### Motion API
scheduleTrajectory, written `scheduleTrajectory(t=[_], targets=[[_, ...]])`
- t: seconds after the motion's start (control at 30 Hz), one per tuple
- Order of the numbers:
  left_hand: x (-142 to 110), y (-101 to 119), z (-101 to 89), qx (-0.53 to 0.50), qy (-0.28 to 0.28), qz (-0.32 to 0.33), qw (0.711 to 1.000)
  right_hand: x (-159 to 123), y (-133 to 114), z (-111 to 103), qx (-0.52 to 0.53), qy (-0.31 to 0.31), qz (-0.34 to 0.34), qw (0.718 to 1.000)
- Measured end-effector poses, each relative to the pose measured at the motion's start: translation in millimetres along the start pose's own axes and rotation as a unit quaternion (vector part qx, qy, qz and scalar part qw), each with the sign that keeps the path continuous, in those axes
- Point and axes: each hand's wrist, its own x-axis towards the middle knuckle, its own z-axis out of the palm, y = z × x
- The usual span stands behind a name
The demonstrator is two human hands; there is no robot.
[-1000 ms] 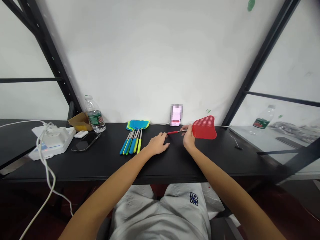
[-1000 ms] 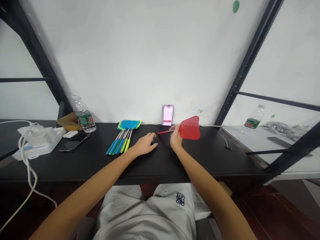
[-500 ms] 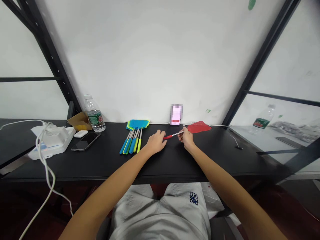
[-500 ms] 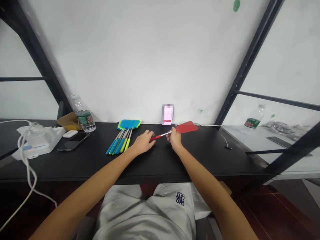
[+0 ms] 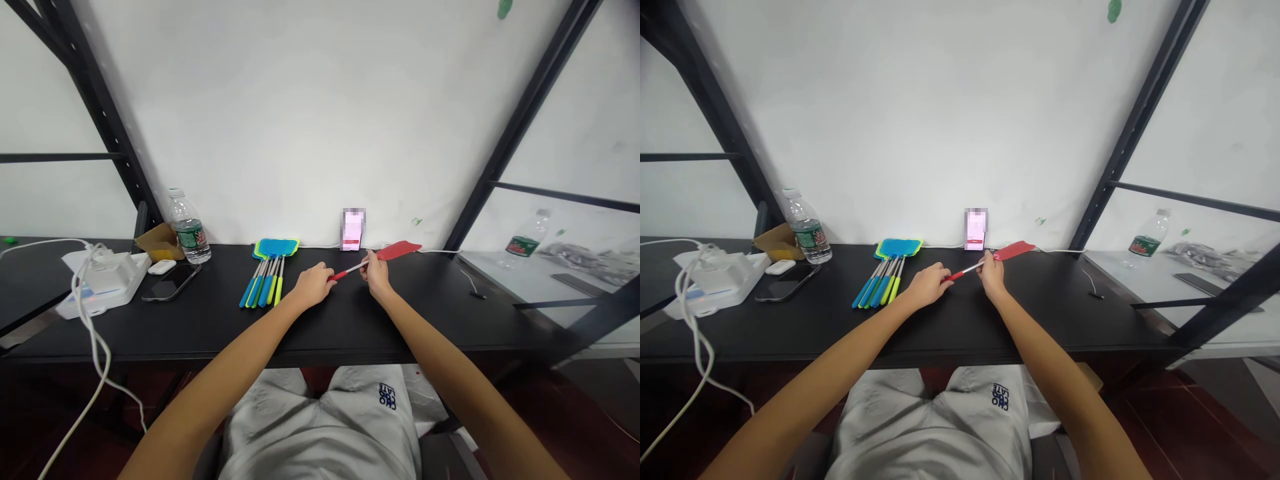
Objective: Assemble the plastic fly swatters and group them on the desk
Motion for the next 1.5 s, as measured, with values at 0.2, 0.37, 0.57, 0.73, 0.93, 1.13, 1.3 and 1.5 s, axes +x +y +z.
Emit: scheduleTrajectory(t=[0.2, 0.37, 0.57, 0.73, 0.93, 1.13, 1.3, 1.5], targets=[[0, 1, -0.9, 0.0, 0.003, 0.001, 1.0, 2, 0, -1, 0.0, 0.011, -0.005, 1.0], [1, 1, -1.4, -0.006, 0.002, 0.006, 1.0, 5, -1, -2, 0.007, 0.014, -0.029, 0.999], [2, 2, -1.6, -0.007, 0.001, 0.007, 1.0, 7, -3, -4, 0.034, 0.014, -0.051, 0.998], [2, 2, -1.3, -0.012, 0.007, 0.009, 1.0, 8, -7, -6, 0.045, 0.018, -0.058, 0.997], [3, 1, -1.0, -0.021, 0.013, 0.01, 1.0, 10, -11, -9, 0.048, 0.033, -0.062, 0.996], [3, 2, -3.5, -0.027, 0.005, 0.004, 1.0, 13, -13, -11, 0.055, 0.047, -0.065, 0.995], [3, 2, -3.6, -0.029, 0.01, 0.001, 1.0, 13, -17, -13, 0.064, 0.055, -0.068, 0.994], [4, 1, -3.4, -0.024, 0.011, 0.002, 1.0, 14, -19, -14, 0.071, 0.061, -0.074, 0.993]])
